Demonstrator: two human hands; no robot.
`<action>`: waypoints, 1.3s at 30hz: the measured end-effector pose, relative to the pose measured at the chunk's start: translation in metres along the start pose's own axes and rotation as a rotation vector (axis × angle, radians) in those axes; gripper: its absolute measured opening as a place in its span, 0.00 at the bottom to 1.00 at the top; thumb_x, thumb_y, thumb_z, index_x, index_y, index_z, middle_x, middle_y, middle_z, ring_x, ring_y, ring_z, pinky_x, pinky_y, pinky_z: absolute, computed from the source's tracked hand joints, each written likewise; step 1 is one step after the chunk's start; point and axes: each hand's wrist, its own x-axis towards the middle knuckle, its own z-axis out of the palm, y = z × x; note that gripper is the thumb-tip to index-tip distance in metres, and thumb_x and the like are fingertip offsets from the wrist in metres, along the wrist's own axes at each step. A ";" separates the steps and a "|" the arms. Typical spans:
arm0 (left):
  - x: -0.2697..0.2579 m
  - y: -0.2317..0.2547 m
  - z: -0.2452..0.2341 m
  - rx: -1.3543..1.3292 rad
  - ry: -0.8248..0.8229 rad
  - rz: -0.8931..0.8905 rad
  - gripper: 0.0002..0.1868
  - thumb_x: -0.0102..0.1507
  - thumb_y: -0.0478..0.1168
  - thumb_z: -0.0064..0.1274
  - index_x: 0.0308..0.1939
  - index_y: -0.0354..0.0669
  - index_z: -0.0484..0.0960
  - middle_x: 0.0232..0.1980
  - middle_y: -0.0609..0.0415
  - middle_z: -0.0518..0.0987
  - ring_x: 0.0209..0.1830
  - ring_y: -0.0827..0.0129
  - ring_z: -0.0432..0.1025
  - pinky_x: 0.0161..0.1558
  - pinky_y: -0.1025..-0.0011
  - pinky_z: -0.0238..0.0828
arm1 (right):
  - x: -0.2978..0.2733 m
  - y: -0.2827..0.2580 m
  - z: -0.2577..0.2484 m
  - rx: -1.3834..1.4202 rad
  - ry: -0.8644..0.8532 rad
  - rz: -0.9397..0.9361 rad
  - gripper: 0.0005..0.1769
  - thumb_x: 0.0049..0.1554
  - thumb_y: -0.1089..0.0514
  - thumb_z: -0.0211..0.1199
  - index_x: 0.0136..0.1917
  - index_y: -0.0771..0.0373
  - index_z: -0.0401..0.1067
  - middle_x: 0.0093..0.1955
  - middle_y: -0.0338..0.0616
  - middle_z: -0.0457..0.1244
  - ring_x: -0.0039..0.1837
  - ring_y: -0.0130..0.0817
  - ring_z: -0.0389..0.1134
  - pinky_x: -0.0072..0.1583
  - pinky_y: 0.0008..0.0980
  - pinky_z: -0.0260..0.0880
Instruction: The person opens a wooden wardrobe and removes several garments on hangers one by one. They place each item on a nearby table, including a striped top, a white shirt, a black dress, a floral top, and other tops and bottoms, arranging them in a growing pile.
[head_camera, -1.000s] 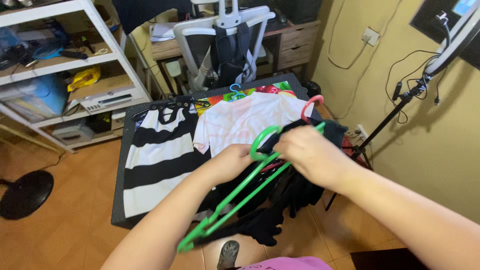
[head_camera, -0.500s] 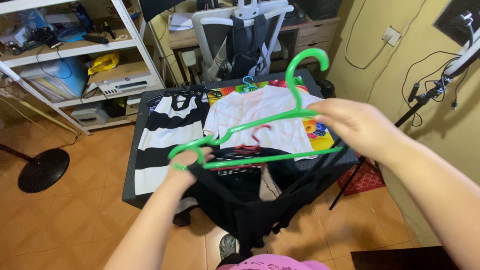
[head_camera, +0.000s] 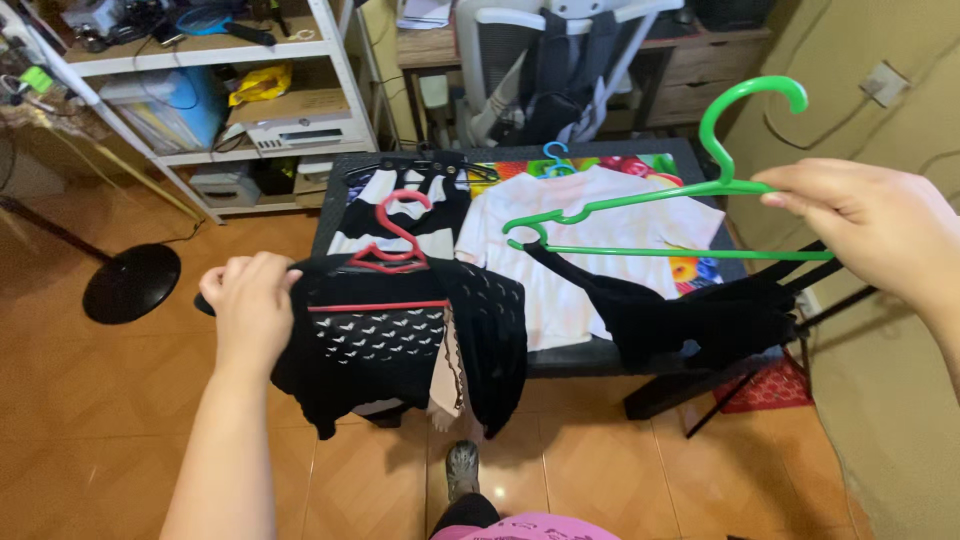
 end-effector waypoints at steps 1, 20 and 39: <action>0.001 -0.013 0.001 0.005 0.000 -0.025 0.04 0.68 0.39 0.57 0.41 0.43 0.80 0.43 0.55 0.78 0.53 0.58 0.70 0.62 0.55 0.54 | 0.007 0.004 0.007 -0.008 -0.008 -0.004 0.17 0.64 0.47 0.57 0.62 0.53 0.78 0.57 0.38 0.71 0.57 0.39 0.72 0.57 0.36 0.70; 0.123 -0.159 0.235 -0.134 -0.179 -0.009 0.06 0.67 0.41 0.57 0.42 0.43 0.82 0.45 0.53 0.79 0.55 0.55 0.70 0.62 0.50 0.54 | 0.085 0.063 0.133 0.125 -0.254 0.182 0.19 0.62 0.52 0.58 0.62 0.58 0.78 0.46 0.43 0.68 0.49 0.37 0.70 0.53 0.34 0.70; 0.053 -0.067 0.372 0.032 -0.274 -0.377 0.36 0.55 0.45 0.61 0.65 0.34 0.72 0.72 0.26 0.62 0.72 0.39 0.50 0.66 0.29 0.40 | 0.079 0.003 0.117 -0.058 -0.385 0.393 0.17 0.61 0.46 0.61 0.61 0.49 0.78 0.54 0.39 0.71 0.55 0.40 0.72 0.58 0.37 0.71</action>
